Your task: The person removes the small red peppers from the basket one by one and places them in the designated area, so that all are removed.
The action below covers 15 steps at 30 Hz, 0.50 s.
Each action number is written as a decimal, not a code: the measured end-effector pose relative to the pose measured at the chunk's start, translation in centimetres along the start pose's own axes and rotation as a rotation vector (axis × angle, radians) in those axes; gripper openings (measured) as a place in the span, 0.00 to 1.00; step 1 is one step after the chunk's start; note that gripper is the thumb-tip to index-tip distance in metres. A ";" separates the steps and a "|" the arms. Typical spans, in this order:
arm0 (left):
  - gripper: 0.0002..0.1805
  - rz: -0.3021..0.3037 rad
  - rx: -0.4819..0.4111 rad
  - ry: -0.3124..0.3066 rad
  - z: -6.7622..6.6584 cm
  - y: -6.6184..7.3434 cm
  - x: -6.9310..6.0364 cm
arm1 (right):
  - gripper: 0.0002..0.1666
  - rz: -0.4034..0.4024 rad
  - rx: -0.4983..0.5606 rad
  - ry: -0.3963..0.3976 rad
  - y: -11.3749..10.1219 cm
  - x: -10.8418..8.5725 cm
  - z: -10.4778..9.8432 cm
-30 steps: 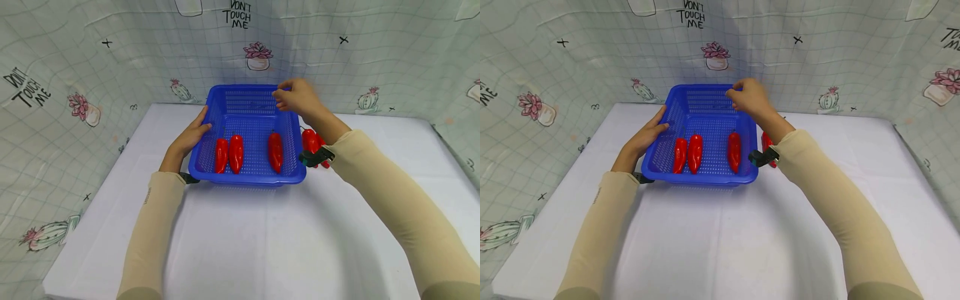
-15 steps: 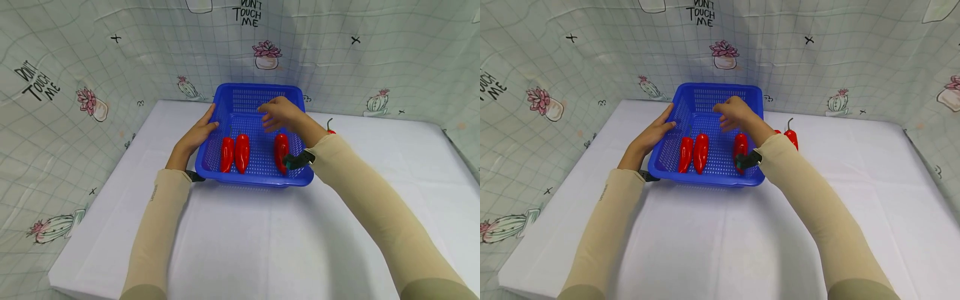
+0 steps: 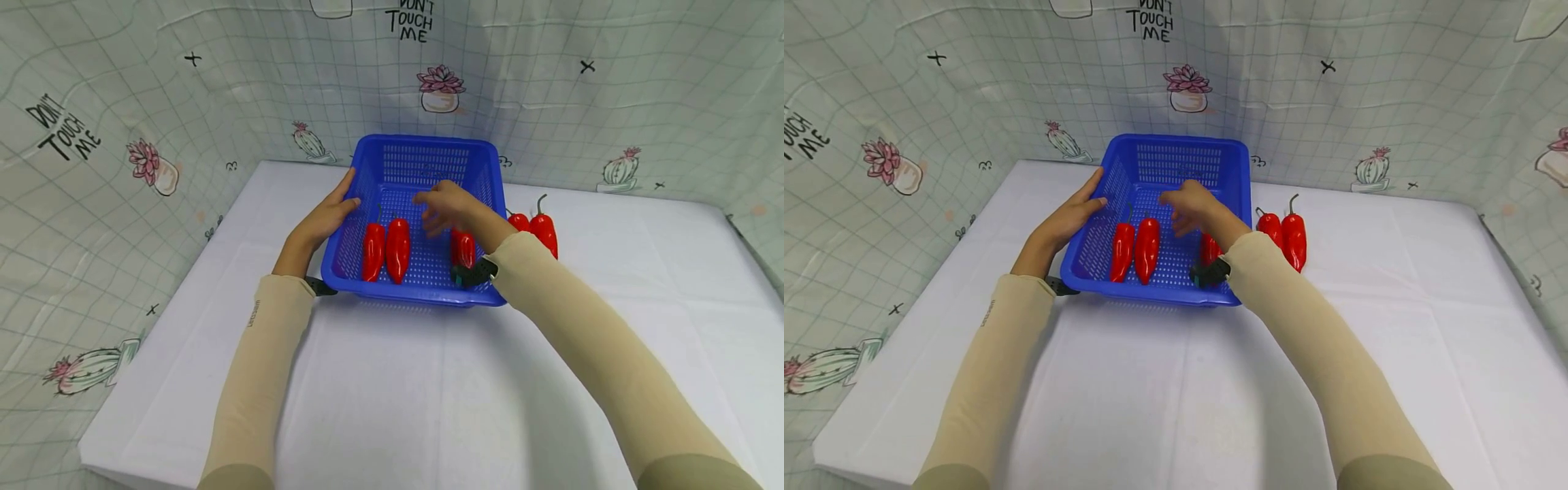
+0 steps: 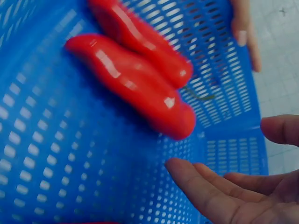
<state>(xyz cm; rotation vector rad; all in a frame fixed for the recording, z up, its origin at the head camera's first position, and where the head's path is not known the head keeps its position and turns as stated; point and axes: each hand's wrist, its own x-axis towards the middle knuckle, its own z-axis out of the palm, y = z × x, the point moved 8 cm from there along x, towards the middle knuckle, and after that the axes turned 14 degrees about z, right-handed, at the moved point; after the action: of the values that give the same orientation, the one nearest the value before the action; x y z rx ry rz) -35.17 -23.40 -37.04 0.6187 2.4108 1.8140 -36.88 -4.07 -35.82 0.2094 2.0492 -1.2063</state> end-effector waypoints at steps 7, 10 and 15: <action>0.38 0.006 -0.022 -0.001 0.1 0.1 0.0 | 0.36 0.029 -0.023 -0.014 0.7 0.5 0.5; 0.38 0.003 -0.019 0.005 0.1 0.1 0.0 | 0.38 0.042 -0.039 -0.014 0.7 0.6 0.7; 0.38 -0.005 -0.020 0.004 0.1 0.0 -0.1 | 0.39 0.056 -0.083 -0.008 0.6 1.0 1.1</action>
<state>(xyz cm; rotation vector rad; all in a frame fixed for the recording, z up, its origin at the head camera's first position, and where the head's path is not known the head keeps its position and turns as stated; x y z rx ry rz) -35.07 -23.35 -37.09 0.6067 2.3913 1.8368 -36.75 -4.84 -37.22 0.2203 2.0677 -1.0844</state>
